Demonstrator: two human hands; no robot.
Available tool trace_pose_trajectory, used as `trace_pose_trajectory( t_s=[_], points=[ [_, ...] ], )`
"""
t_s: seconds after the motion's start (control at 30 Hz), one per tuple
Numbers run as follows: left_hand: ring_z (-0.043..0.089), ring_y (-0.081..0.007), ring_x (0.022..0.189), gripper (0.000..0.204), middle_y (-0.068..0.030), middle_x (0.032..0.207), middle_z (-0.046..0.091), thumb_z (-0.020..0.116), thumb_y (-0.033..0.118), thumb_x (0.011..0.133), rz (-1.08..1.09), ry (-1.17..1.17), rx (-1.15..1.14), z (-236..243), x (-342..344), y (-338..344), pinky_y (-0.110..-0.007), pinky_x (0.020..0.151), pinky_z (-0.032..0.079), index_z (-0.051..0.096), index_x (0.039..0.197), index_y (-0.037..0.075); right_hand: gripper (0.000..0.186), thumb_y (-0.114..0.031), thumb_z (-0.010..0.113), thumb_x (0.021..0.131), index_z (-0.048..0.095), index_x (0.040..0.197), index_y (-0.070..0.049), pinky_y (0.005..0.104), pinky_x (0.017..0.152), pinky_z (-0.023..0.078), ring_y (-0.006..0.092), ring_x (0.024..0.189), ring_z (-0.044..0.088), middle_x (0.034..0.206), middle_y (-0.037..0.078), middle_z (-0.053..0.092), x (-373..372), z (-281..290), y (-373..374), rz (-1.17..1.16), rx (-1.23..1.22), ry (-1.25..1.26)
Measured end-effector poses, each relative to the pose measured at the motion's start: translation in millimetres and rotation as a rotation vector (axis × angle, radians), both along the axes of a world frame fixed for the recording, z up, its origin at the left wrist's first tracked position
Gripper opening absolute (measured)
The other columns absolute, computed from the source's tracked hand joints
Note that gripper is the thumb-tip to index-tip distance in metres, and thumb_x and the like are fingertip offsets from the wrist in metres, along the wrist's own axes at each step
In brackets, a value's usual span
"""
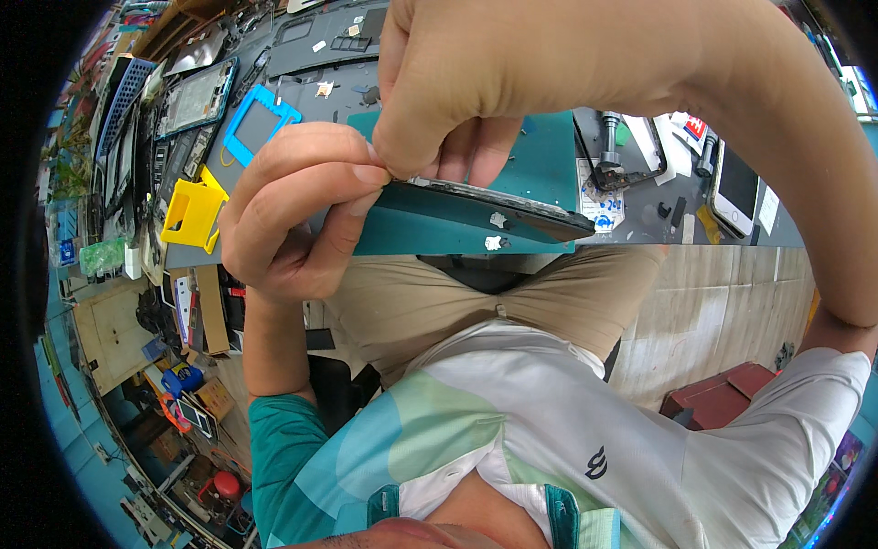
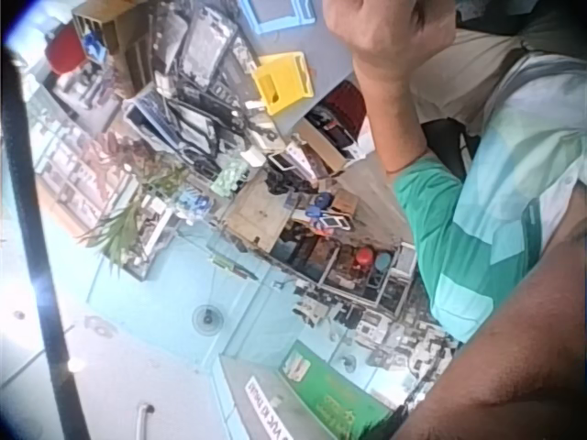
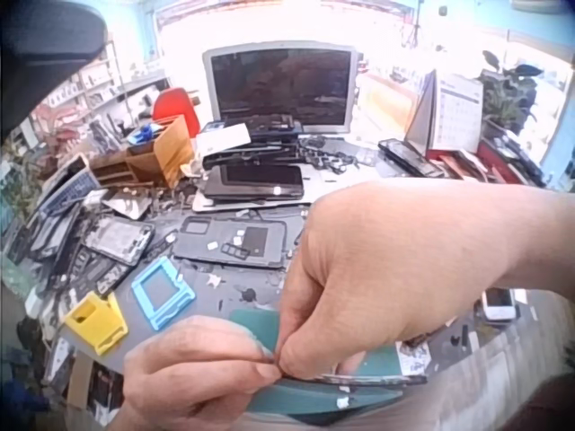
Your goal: The person removes a small component from a disassembled smartphone, then reassembles the device by aligning and pressing the back cover onto the chassis. The person then handles a head-mounted camera and adjusts the headstrap.
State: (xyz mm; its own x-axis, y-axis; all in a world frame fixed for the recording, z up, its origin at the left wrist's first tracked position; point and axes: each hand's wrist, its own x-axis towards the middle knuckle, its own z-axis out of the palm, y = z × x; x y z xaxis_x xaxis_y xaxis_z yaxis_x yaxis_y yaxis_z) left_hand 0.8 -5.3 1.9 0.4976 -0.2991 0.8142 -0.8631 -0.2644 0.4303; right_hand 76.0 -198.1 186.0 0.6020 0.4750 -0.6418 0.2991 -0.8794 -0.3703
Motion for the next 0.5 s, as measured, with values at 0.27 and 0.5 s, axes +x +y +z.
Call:
trace_pose_trajectory(
  t_s=[0.27,0.5],
  points=[
    [0.075,-0.0317,0.09,0.032,-0.0194,0.105,0.076,0.081,-0.016,0.082,-0.004,-0.012,0.009,0.4,1.4,1.1,-0.043,0.081,0.062,0.073,0.111,-0.005,0.026,-0.03,0.076,0.095,0.088,0.1,-0.007,0.0258,0.061,0.052,0.0073,0.066,0.068,0.08,0.001,0.081,-1.5,-2.0,1.6,-0.031,-0.021,-0.005],
    [0.075,-0.0316,0.09,0.031,-0.0201,0.105,0.076,0.081,-0.016,0.083,-0.006,-0.023,0.012,0.3,3.0,-1.1,-0.043,0.08,0.063,0.073,0.111,-0.005,0.027,-0.031,0.076,0.096,0.088,0.101,-0.008,0.0259,0.064,0.054,0.0073,0.069,0.069,0.08,0.001,0.081,8.5,6.8,16.5,-0.072,-0.151,0.094]
  ],
)
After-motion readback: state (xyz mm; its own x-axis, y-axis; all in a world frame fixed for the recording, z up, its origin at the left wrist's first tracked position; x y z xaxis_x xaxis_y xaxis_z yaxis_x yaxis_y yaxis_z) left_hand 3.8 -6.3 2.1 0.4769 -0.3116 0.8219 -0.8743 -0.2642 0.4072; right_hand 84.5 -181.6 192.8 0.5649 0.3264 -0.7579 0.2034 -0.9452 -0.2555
